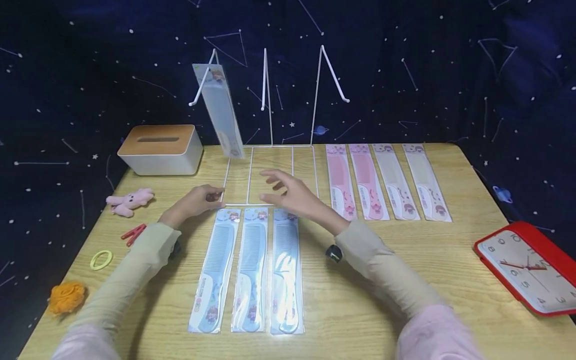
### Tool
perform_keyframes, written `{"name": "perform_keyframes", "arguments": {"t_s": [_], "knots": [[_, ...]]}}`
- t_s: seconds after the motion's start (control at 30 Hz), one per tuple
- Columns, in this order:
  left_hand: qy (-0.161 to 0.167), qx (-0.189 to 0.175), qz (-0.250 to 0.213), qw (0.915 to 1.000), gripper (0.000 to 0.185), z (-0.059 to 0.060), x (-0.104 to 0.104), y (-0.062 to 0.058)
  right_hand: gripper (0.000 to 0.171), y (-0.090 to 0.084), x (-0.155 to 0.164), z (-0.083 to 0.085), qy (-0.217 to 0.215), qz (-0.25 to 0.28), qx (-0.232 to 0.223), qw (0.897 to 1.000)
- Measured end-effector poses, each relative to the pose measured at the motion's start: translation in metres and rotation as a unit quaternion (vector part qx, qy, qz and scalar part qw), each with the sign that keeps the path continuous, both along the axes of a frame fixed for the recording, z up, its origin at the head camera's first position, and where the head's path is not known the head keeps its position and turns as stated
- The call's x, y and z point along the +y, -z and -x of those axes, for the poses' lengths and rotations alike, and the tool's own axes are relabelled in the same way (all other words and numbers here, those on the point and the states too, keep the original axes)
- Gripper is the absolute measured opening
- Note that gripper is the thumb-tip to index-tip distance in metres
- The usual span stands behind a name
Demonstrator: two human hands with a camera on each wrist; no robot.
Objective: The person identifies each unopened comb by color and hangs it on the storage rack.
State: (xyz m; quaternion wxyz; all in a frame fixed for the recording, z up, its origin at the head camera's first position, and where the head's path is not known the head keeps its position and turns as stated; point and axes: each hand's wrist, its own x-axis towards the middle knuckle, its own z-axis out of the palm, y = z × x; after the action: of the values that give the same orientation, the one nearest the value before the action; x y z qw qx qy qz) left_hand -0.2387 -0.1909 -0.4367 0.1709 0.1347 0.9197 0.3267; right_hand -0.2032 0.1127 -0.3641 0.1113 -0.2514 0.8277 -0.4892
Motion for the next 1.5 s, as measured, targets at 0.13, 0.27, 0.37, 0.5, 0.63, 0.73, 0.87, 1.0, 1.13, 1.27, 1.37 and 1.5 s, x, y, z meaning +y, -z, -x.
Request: {"name": "perform_keyframes", "arguments": {"t_s": [0.13,0.27,0.37,0.5,0.63,0.73,0.87,1.0,1.13,1.27,1.37,1.5], "knots": [[0.002,0.009,0.002,1.0000,0.057,0.000,0.000,0.000,0.056,0.020,0.018,-0.029,-0.004,-0.023,-0.020,1.000],[0.003,0.009,0.000,1.0000,0.057,-0.001,0.000,0.001,0.056,0.037,0.029,-0.056,-0.006,-0.041,-0.033,0.999],[0.005,0.010,-0.007,0.9999,0.057,0.000,-0.001,0.001,0.057,0.049,0.033,-0.071,0.004,-0.067,-0.024,0.997],[0.008,0.012,-0.008,0.9999,0.056,0.000,-0.001,-0.001,0.058,0.060,0.035,-0.088,0.016,-0.130,0.014,0.991],[0.005,0.014,-0.004,0.9999,0.056,-0.001,-0.001,-0.003,0.069,0.065,0.031,-0.098,0.017,-0.195,0.024,0.980],[0.002,0.015,-0.003,0.9999,0.056,-0.001,-0.001,-0.003,0.081,0.065,0.026,-0.102,0.017,-0.241,0.016,0.970],[0.001,0.012,0.000,0.9999,0.056,-0.001,-0.001,-0.002,0.089,0.066,0.021,-0.104,0.010,-0.287,0.022,0.958],[0.004,0.015,-0.001,0.9999,0.056,0.001,0.000,0.000,0.085,0.064,0.021,-0.104,0.028,-0.291,0.008,0.956],[0.005,0.015,-0.003,0.9999,0.056,0.002,-0.001,0.000,0.078,0.060,0.027,-0.103,0.057,-0.263,-0.026,0.963],[0.001,0.012,-0.002,0.9999,0.057,0.002,-0.002,0.000,0.078,0.058,0.037,-0.100,0.059,-0.238,-0.045,0.968],[0.003,0.011,-0.003,0.9999,0.057,0.002,-0.002,0.001,0.080,0.059,0.045,-0.098,0.047,-0.223,-0.050,0.973],[0.004,0.010,-0.003,0.9999,0.057,0.002,-0.001,0.003,0.079,0.062,0.057,-0.098,0.026,-0.191,-0.054,0.980]]}}
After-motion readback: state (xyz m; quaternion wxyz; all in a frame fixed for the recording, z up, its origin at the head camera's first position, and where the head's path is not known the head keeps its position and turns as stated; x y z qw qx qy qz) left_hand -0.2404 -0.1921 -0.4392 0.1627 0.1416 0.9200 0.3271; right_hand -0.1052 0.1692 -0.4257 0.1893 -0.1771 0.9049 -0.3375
